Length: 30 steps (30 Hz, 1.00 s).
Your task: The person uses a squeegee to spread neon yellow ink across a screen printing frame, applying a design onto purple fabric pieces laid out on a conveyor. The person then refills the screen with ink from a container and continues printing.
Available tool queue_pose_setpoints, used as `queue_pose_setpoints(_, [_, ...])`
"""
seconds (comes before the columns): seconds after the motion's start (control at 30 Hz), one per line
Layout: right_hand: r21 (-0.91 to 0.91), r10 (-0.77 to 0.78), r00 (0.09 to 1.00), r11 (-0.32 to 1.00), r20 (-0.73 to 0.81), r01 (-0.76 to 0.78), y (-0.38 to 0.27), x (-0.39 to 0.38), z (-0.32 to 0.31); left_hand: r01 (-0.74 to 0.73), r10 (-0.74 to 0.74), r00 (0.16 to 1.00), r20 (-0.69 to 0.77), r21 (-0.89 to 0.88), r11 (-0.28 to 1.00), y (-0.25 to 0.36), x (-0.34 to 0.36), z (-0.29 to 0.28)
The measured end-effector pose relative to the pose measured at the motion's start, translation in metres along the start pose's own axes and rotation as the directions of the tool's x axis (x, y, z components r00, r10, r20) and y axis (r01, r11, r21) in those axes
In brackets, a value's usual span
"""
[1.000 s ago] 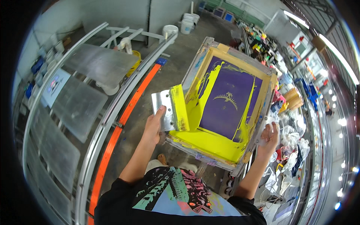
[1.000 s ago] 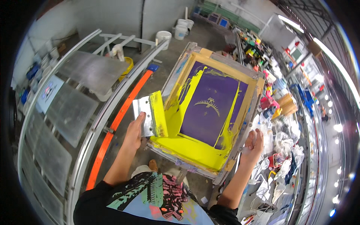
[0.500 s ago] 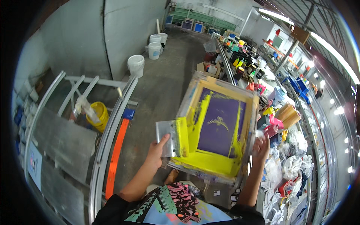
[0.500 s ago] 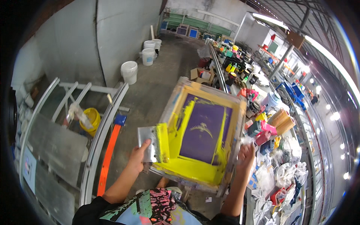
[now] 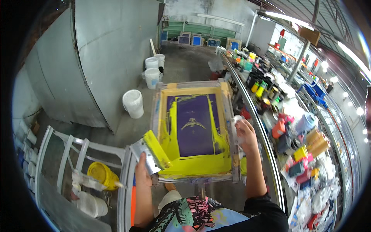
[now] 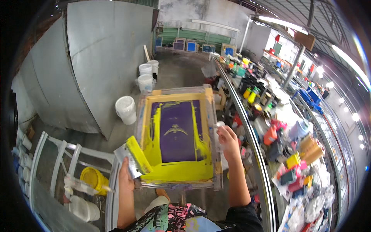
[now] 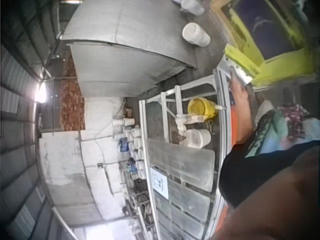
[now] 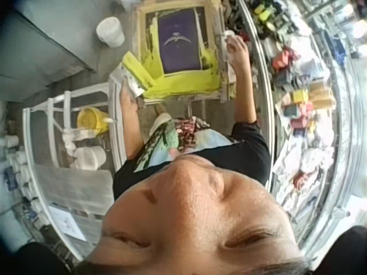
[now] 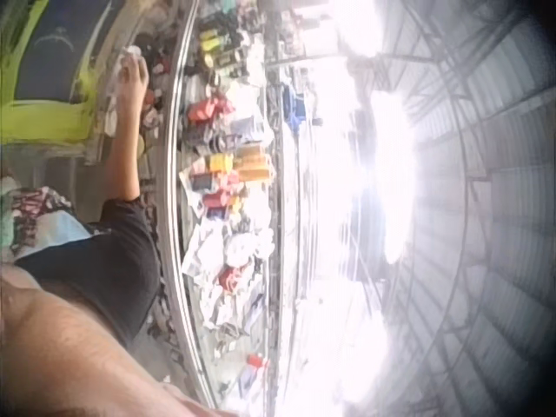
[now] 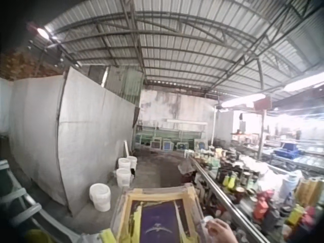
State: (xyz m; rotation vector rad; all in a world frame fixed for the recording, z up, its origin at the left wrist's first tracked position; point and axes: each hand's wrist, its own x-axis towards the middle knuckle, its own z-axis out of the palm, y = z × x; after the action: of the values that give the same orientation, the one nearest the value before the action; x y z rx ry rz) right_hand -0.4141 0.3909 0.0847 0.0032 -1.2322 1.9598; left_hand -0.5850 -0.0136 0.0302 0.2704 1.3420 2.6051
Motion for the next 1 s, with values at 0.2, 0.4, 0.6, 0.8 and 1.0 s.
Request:
queue_pose_setpoints(0.2, [0.227, 0.124, 0.929, 0.973, -0.349, -0.044, 0.036, 0.099, -0.028, 0.170, -0.164, 0.984, -0.067, 0.080, 0.982, 0.006, 0.152, 0.093])
queue_pose_setpoints(0.4, [0.237, 0.060, 0.864, 0.969, -0.499, 0.070, 0.072, 0.147, -0.062, 0.296, -0.318, 0.941, 0.114, 0.176, 0.939, -0.024, 0.296, 0.145])
queue_pose_setpoints(0.6, [0.218, 0.047, 0.771, 0.968, -0.635, 0.120, 0.120, 0.295, -0.072, 0.363, -0.415, 0.867, 0.276, 0.223, 0.905, -0.069, 0.478, 0.205])
queue_pose_setpoints(0.8, [0.365, 0.133, 0.905, 0.931, -0.403, 0.025, 0.184, 0.540, -0.047, 0.307, -0.334, 0.927, 0.169, 0.164, 0.937, -0.060, 0.657, 0.231])
queue_pose_setpoints(1.0, [-0.082, 0.065, 0.927, 0.991, -0.369, -0.102, 0.293, 0.789, 0.049, 0.181, -0.194, 0.972, 0.133, 0.108, 0.978, -0.047, 0.843, 0.213])
